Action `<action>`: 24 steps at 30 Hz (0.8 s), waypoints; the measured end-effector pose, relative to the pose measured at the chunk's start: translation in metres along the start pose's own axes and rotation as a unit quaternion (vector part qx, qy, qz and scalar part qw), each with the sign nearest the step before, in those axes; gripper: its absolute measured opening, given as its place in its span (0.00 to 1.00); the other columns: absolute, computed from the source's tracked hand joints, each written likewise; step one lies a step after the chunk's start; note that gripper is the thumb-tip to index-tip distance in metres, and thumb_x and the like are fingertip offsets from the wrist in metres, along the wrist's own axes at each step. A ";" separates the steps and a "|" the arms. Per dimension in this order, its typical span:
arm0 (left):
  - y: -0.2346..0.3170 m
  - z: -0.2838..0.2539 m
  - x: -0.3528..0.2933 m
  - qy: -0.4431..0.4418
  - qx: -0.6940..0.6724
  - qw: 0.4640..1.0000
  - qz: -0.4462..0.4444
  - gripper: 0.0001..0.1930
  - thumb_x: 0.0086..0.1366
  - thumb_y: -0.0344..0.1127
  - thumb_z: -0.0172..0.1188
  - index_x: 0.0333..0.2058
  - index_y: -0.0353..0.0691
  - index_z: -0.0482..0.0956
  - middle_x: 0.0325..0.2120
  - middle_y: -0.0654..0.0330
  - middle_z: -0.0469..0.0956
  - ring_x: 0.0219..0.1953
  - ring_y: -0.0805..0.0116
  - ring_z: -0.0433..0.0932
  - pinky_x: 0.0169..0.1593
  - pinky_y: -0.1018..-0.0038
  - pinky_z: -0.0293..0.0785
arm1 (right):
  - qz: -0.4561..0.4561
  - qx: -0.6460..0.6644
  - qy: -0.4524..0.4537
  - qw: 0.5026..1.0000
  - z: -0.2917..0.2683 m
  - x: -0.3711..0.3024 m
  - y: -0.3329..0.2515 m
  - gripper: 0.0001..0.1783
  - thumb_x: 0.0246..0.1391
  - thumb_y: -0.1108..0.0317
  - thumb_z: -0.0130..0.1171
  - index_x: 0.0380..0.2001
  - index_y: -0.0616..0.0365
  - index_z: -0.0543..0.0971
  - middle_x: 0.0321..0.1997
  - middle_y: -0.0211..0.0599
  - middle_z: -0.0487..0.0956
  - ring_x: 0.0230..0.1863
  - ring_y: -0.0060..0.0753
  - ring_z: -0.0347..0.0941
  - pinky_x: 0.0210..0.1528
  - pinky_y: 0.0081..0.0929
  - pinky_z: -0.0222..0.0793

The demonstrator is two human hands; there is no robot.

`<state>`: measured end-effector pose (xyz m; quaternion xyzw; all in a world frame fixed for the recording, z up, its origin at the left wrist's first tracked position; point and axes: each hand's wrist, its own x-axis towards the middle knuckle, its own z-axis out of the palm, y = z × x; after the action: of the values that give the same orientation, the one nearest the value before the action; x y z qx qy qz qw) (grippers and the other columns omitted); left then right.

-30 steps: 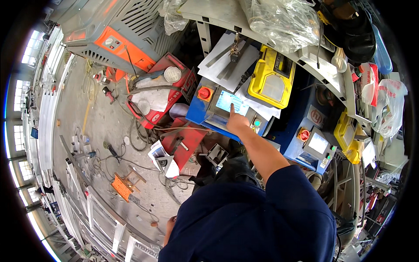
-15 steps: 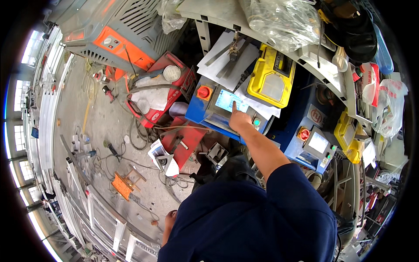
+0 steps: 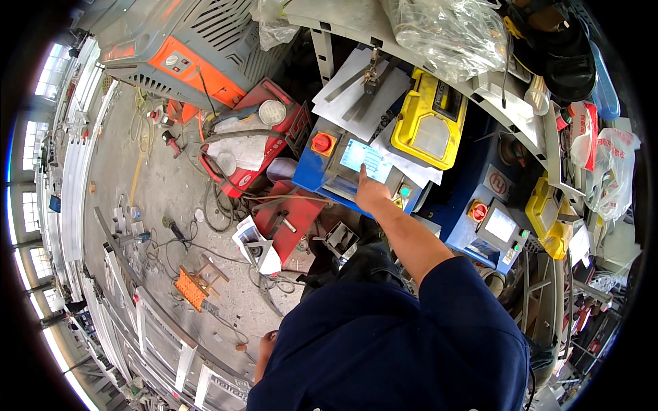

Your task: The person sits on the floor and welds a decorative metal insert into a larger metal frame using a handheld welding tool. They adjust the piece, operate a nearby control panel, and continue welding along the patterned edges.

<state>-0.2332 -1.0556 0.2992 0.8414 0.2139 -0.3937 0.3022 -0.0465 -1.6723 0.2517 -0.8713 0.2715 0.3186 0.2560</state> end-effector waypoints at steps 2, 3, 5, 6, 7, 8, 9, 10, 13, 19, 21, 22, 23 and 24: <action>0.026 0.003 -0.011 0.003 0.028 1.000 -0.003 0.18 0.72 0.40 0.64 0.50 0.30 0.84 0.40 0.57 0.88 0.41 0.73 0.84 0.46 0.75 0.79 | 0.002 0.000 -0.001 1.000 -0.004 -0.001 -0.001 0.50 0.60 0.69 0.49 0.80 0.64 0.39 0.53 0.60 0.84 0.52 0.55 0.84 0.56 0.45 0.78; 0.039 0.002 -0.020 0.004 0.039 0.999 -0.007 0.18 0.72 0.40 0.64 0.50 0.30 0.84 0.40 0.57 0.88 0.41 0.73 0.84 0.46 0.75 0.79 | 0.000 -0.002 -0.007 1.000 -0.004 -0.001 -0.001 0.50 0.60 0.69 0.49 0.80 0.64 0.39 0.53 0.60 0.84 0.52 0.55 0.84 0.56 0.45 0.78; 0.056 0.002 -0.029 0.002 0.042 0.999 -0.010 0.18 0.73 0.40 0.64 0.50 0.30 0.84 0.40 0.57 0.88 0.41 0.73 0.84 0.47 0.75 0.79 | -0.002 -0.006 -0.018 1.000 -0.005 -0.001 -0.001 0.49 0.60 0.69 0.49 0.80 0.64 0.39 0.54 0.60 0.84 0.53 0.55 0.84 0.56 0.44 0.78; 0.060 0.001 -0.031 0.000 0.043 0.999 -0.010 0.18 0.73 0.40 0.64 0.50 0.30 0.84 0.40 0.56 0.88 0.42 0.73 0.84 0.47 0.75 0.79 | -0.002 -0.006 -0.018 1.000 -0.006 -0.002 -0.001 0.49 0.60 0.69 0.49 0.80 0.64 0.39 0.55 0.60 0.83 0.53 0.55 0.84 0.57 0.44 0.78; 0.061 0.001 -0.032 -0.002 0.045 0.999 -0.007 0.18 0.73 0.40 0.64 0.50 0.30 0.84 0.40 0.56 0.88 0.42 0.73 0.84 0.47 0.75 0.79 | -0.003 -0.006 -0.018 1.000 -0.007 -0.002 -0.002 0.49 0.60 0.69 0.49 0.80 0.63 0.40 0.55 0.60 0.83 0.54 0.55 0.83 0.57 0.44 0.78; 0.060 0.000 -0.032 -0.003 0.050 0.999 -0.004 0.18 0.73 0.40 0.64 0.50 0.30 0.84 0.40 0.56 0.88 0.42 0.73 0.84 0.47 0.75 0.79 | -0.003 -0.006 -0.018 1.000 -0.007 -0.003 -0.003 0.49 0.60 0.69 0.49 0.80 0.63 0.40 0.56 0.60 0.83 0.54 0.55 0.83 0.57 0.44 0.78; 0.060 0.000 -0.031 -0.006 0.055 0.998 0.000 0.18 0.73 0.40 0.64 0.50 0.30 0.84 0.40 0.57 0.88 0.42 0.73 0.84 0.47 0.75 0.79 | -0.004 -0.003 -0.016 1.000 -0.005 -0.001 -0.001 0.49 0.60 0.69 0.49 0.80 0.63 0.40 0.56 0.60 0.83 0.55 0.55 0.83 0.58 0.44 0.77; 0.057 -0.001 -0.028 -0.008 0.064 0.998 0.004 0.18 0.73 0.41 0.64 0.50 0.30 0.84 0.40 0.57 0.88 0.42 0.73 0.84 0.47 0.75 0.79 | -0.006 0.001 -0.014 1.000 -0.001 0.002 0.002 0.49 0.60 0.69 0.49 0.80 0.63 0.40 0.56 0.60 0.82 0.55 0.55 0.83 0.58 0.45 0.77; 0.060 0.001 -0.029 -0.007 0.071 0.997 0.009 0.18 0.72 0.41 0.64 0.50 0.31 0.84 0.39 0.57 0.88 0.42 0.73 0.84 0.47 0.74 0.79 | -0.004 0.000 -0.014 1.000 0.000 0.002 0.002 0.49 0.60 0.69 0.49 0.80 0.62 0.40 0.57 0.61 0.82 0.55 0.55 0.83 0.58 0.45 0.77; 0.034 0.002 -0.020 -0.002 0.062 0.998 0.033 0.19 0.72 0.42 0.64 0.50 0.31 0.84 0.39 0.56 0.89 0.42 0.71 0.85 0.47 0.74 0.79 | -0.006 -0.014 -0.031 0.999 -0.003 -0.013 -0.001 0.50 0.60 0.67 0.49 0.80 0.62 0.37 0.56 0.60 0.83 0.52 0.57 0.83 0.57 0.45 0.77; 0.029 0.003 -0.018 0.000 0.069 0.997 0.028 0.19 0.72 0.42 0.64 0.50 0.31 0.84 0.39 0.55 0.89 0.42 0.70 0.85 0.47 0.73 0.79 | 0.000 0.000 -0.031 1.000 0.000 -0.016 0.003 0.51 0.61 0.67 0.49 0.80 0.62 0.36 0.54 0.59 0.84 0.52 0.57 0.83 0.57 0.46 0.77; 0.032 0.003 -0.018 0.001 0.077 0.997 0.018 0.19 0.72 0.43 0.64 0.50 0.31 0.84 0.40 0.55 0.89 0.42 0.70 0.85 0.47 0.73 0.79 | 0.005 0.005 -0.029 1.000 0.002 -0.016 0.005 0.51 0.61 0.67 0.49 0.80 0.62 0.36 0.53 0.59 0.84 0.51 0.58 0.83 0.56 0.47 0.77; 0.033 0.003 -0.018 0.001 0.075 0.997 0.019 0.19 0.72 0.43 0.64 0.51 0.31 0.84 0.40 0.55 0.89 0.42 0.70 0.85 0.47 0.73 0.79 | 0.010 0.009 -0.026 1.000 0.005 -0.016 0.008 0.51 0.61 0.67 0.49 0.80 0.62 0.35 0.52 0.58 0.84 0.51 0.58 0.83 0.56 0.47 0.77; 0.034 0.003 -0.019 0.000 0.075 0.997 0.019 0.20 0.72 0.43 0.64 0.51 0.31 0.84 0.40 0.55 0.89 0.43 0.69 0.85 0.47 0.73 0.79 | 0.011 0.013 -0.021 1.000 0.007 -0.015 0.010 0.51 0.61 0.67 0.49 0.80 0.62 0.35 0.53 0.59 0.84 0.51 0.58 0.83 0.56 0.48 0.78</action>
<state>-0.2255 -1.0842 0.3241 0.8657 0.1681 -0.4024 0.2458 -0.0655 -1.6704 0.2542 -0.8578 0.2800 0.3364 0.2692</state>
